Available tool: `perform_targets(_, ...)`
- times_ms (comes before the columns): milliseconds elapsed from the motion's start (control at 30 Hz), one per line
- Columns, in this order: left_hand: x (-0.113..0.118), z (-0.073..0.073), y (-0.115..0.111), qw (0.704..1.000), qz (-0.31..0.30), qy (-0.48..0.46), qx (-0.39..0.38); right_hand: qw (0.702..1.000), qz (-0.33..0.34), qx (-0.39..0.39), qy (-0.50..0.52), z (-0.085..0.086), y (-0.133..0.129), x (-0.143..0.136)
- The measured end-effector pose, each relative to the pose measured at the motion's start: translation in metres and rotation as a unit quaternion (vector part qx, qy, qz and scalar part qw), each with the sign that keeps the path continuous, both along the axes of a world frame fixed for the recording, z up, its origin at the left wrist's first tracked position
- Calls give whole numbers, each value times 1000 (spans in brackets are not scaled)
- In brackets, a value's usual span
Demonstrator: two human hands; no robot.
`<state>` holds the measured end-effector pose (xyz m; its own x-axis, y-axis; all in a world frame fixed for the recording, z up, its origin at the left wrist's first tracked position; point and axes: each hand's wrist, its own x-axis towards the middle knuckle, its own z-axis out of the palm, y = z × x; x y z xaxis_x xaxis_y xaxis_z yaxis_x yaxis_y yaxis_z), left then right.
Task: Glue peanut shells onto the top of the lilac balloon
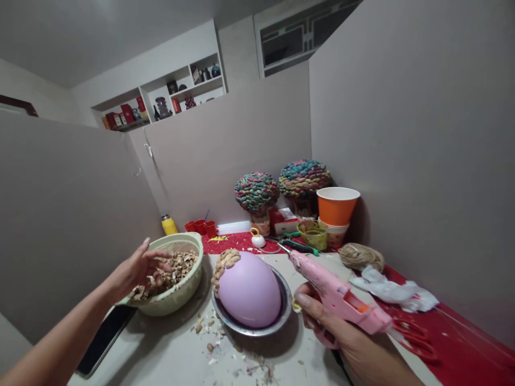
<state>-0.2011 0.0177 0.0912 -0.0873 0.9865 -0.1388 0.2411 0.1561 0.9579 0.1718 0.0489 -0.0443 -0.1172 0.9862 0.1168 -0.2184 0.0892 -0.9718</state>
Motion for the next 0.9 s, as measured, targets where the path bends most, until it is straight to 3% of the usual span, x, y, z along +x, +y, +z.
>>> perform_targets(233,28,-40,-43,994,-78,-53,-61,999,39,8,-4,-3,1,0)
perform_targets(500,25,-87,-45,992,-74,-64,-82,999,38,6,-17,-6,-2,0)
perform_targets(667,40,-111,-51,990,-77,-64,-95,998,47,15,-36,-6,-2,0)
perform_targets(767,60,-121,-58,984,-105,-87,-116,998,52,8,-28,-6,-2,0)
perform_targets(900,96,-121,-63,958,-214,-131,-135,996,76,-15,33,-3,-4,-1)
